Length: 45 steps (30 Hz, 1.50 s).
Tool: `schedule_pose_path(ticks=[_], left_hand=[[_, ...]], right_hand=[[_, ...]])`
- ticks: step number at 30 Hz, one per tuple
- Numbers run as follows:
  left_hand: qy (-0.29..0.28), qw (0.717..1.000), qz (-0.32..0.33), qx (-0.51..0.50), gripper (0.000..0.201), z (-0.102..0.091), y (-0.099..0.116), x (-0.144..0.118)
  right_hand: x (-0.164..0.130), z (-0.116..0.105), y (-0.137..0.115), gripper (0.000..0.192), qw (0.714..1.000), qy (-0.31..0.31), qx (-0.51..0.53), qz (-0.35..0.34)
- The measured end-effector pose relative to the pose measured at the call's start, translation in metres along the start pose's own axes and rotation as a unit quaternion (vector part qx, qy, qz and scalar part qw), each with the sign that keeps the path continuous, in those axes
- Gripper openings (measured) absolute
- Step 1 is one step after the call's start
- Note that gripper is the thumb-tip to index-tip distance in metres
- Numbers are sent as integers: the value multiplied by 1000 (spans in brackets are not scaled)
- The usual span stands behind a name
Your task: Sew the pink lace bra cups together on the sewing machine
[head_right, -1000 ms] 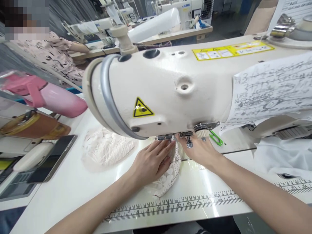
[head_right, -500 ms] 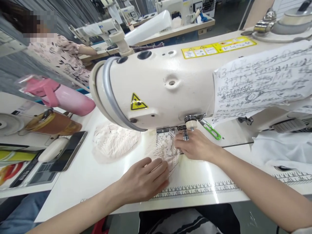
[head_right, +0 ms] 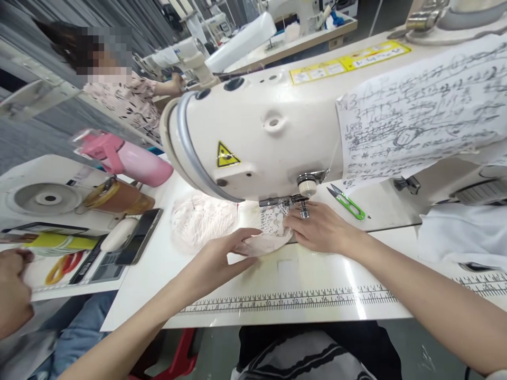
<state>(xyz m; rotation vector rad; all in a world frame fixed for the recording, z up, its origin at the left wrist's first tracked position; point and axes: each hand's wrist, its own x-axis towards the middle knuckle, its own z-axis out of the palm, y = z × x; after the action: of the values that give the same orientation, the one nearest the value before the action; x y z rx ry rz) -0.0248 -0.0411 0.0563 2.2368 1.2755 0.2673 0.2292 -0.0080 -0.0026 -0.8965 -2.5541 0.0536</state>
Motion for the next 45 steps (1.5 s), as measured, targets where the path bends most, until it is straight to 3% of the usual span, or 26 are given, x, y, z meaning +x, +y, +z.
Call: schedule_pose_path(ticks=[2, 8, 12, 18, 21, 23, 30, 37, 41, 45], left_hand=[[-1, 1000, 9, 20, 37, 2, -2, 0], [78, 996, 47, 26, 23, 9, -1, 3], [91, 988, 100, 81, 30, 9, 3, 2], [117, 945, 195, 235, 30, 12, 10, -3], [124, 930, 216, 271, 31, 13, 14, -3], [124, 924, 219, 287, 30, 14, 16, -4], [107, 915, 246, 302, 26, 15, 15, -3], [145, 919, 273, 244, 16, 37, -2, 29], [223, 885, 324, 250, 12, 46, -9, 40], [246, 872, 340, 252, 9, 47, -14, 40]], right_hand=[[0, 1, 1, 25, 1000, 11, -5, -9], [-2, 2, 1, 20, 1000, 14, 8, -5], [-2, 4, -5, 39, 1000, 18, -23, 4], [4, 8, -14, 26, 996, 65, -11, -62], [5, 11, -15, 15, 992, 74, 4, -101], [4, 12, -13, 20, 990, 88, -9, -107], [4, 7, -8, 27, 986, 139, 19, -92], [4, 3, -11, 26, 983, 153, 73, -72], [2, 1, -9, 25, 982, 137, 112, -64], [-2, 6, -2, 31, 994, 41, 89, -41]])
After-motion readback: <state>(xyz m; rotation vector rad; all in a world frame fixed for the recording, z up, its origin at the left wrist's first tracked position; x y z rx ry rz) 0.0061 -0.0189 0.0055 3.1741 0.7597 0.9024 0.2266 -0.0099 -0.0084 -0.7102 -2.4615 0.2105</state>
